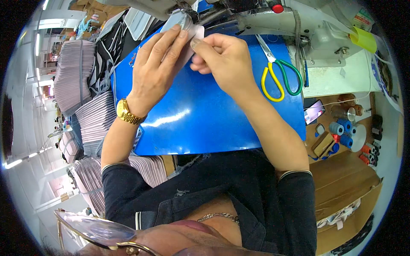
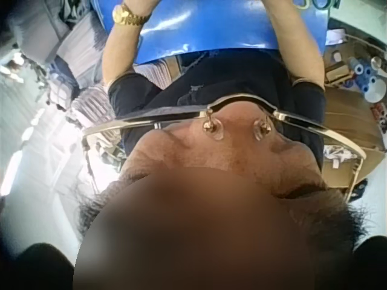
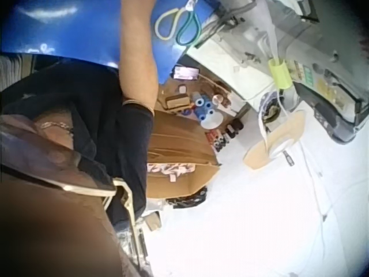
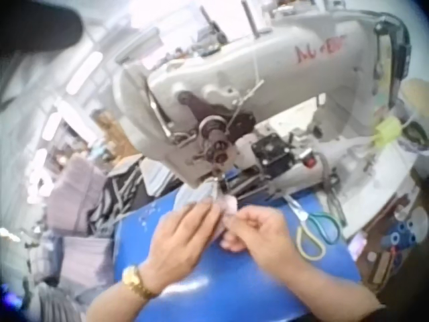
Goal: Assembling and sewing small leather pouches using an industrial sewing machine.
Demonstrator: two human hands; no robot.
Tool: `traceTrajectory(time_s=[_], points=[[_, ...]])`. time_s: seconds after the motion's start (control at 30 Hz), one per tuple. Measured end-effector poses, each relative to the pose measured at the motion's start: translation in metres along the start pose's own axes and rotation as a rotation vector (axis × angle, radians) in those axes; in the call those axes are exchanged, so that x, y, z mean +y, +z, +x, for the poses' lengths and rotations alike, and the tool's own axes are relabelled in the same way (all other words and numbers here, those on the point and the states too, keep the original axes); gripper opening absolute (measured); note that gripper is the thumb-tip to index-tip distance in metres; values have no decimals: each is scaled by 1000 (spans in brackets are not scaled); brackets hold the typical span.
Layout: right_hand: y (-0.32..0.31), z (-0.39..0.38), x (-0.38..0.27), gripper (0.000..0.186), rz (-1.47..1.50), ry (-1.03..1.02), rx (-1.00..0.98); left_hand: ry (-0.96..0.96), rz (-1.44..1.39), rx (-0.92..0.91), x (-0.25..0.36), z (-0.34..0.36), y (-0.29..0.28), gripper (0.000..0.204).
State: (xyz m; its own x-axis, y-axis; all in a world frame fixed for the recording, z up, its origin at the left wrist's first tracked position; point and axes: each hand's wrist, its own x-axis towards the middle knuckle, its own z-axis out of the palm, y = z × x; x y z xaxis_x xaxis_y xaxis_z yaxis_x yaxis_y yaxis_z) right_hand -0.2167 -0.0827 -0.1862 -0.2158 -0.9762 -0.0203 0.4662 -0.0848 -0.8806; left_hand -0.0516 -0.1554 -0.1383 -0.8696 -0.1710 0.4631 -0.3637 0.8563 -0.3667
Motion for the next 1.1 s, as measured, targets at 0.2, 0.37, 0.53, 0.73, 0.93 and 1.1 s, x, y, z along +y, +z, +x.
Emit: traceTrajectory(time_s=[0.2,0.37,0.53,0.73,0.93,1.1], points=[[5,-3,13,28,-212,-29,-19,84,69,74,-9,10,-4,40],[7,9,35,37,-384,-27,-41,93,128,-53,5,18,-17,31],[4,21,49,43,-269,82,-118,-89,-164,-57,12,15,-7,28],[-3,23,65,46,-111,188,-182,-176,-312,-6,16,13,5,27],[1,26,66,45,-13,176,-217,-263,-298,14,23,10,15,26],[0,34,65,43,159,153,-232,-332,-211,116,23,17,31,22]])
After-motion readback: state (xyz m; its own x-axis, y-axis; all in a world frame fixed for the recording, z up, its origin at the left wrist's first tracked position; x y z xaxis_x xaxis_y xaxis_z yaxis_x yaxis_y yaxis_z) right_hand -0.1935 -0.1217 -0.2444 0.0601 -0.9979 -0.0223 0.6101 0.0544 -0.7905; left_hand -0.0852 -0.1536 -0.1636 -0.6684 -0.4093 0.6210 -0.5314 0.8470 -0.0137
